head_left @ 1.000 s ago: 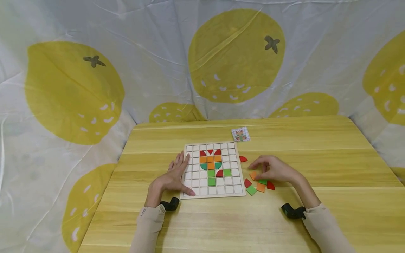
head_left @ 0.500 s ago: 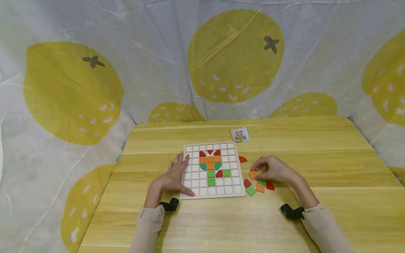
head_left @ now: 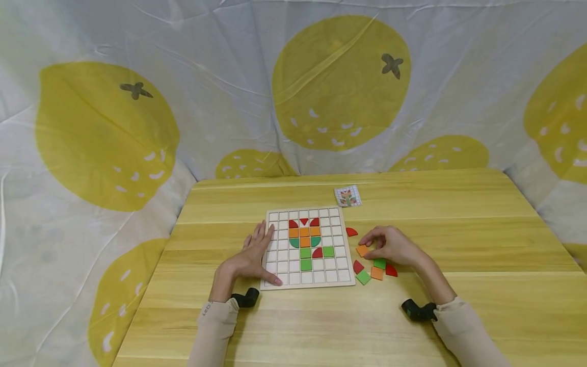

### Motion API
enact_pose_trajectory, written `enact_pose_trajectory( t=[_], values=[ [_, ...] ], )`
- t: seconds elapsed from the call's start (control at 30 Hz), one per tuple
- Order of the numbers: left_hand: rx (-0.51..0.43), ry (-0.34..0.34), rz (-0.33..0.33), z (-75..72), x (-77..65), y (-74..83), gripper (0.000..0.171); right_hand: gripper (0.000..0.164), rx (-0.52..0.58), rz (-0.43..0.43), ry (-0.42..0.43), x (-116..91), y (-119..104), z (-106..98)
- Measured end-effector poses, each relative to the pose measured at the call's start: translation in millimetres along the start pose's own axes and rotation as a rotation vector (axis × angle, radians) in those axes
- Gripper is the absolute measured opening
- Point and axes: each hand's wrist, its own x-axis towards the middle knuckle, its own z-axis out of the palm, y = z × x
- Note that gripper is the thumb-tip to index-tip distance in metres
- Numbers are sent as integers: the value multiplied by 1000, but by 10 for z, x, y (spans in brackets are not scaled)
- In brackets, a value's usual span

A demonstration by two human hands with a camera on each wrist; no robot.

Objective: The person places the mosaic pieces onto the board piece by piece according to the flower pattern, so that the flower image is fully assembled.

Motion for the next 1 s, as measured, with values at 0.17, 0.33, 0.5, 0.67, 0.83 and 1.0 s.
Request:
enact_pose_trajectory(
  t=[0.17,0.33,0.5,0.67,0.83,1.0],
  values=[
    [4,-4,2,2,-6,-1,148,26,10,-4,-3,-1,15,21],
    [5,-1,6,8,-1,-1,148,24,-8,7,13,4,-1,19],
    [4,1,4,2,-2,-5,148,23,-38,-14,23,11,-34,22],
    [0,0,1,-8,-10,-10,148,23,-15,-26,17,18,-46,42],
    [6,1,1,-9,-10,-12,149,27,83,16,5,40,-65,76],
    [15,0,3,-2,3,-2,148,28,100,24,38,77,-144,140]
  ],
)
